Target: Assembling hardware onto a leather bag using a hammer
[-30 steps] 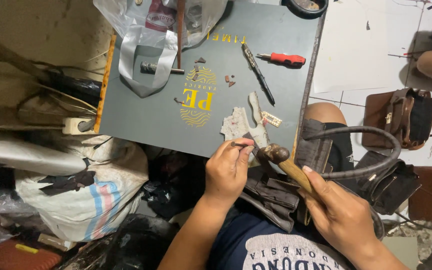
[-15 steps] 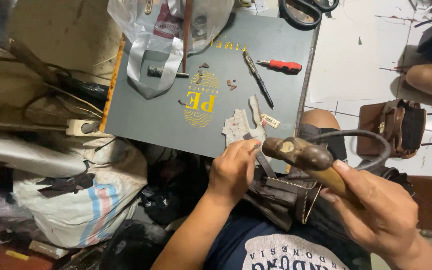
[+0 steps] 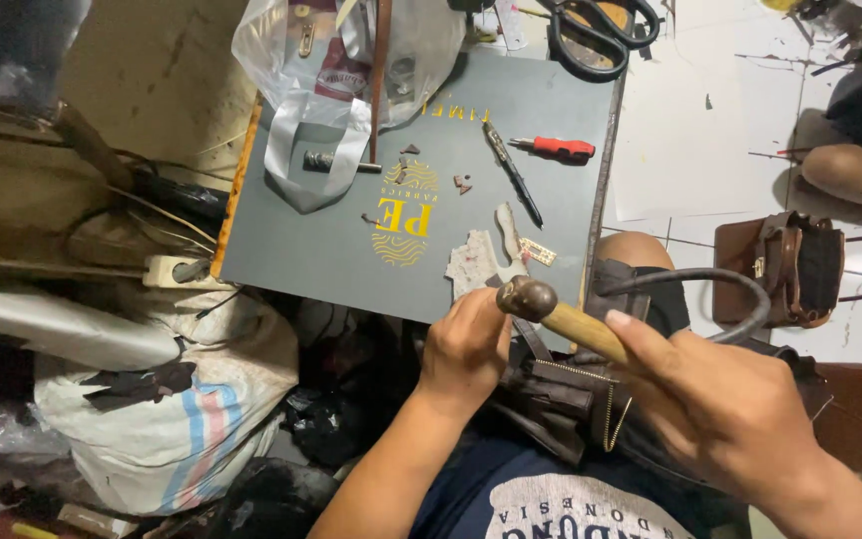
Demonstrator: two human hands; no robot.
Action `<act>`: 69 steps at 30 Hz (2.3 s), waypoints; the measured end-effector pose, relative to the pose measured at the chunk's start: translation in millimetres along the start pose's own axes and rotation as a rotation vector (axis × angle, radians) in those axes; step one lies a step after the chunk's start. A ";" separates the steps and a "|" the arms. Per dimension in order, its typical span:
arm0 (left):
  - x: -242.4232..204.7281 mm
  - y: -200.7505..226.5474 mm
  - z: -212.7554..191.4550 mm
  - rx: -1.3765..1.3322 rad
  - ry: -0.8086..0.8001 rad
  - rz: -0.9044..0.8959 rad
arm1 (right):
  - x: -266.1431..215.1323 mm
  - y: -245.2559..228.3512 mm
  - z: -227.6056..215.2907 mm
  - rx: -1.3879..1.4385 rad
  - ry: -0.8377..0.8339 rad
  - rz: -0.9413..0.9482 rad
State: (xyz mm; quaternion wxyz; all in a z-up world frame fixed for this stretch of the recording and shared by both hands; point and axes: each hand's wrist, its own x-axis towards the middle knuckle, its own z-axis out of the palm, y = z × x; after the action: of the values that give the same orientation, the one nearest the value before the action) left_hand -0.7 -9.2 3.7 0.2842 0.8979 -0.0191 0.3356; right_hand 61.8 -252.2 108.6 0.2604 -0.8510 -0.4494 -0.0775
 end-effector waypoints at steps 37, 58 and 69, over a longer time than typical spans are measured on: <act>7.3 -9.9 -12.2 -0.350 -0.093 -0.271 | -60.3 9.6 73.2 0.200 -0.014 0.311; 6.8 -5.4 -8.1 -0.259 -0.072 -0.163 | -38.6 11.4 54.1 0.240 -0.035 0.309; -1.2 -3.7 0.2 -0.042 -0.079 -0.013 | 0.1 -0.8 12.1 0.256 0.137 0.019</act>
State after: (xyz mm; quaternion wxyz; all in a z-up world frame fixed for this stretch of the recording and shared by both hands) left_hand -0.6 -6.4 1.0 0.3043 0.9044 -0.0316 0.2974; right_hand 60.0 -245.7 98.6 0.3975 -0.8077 -0.4288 -0.0751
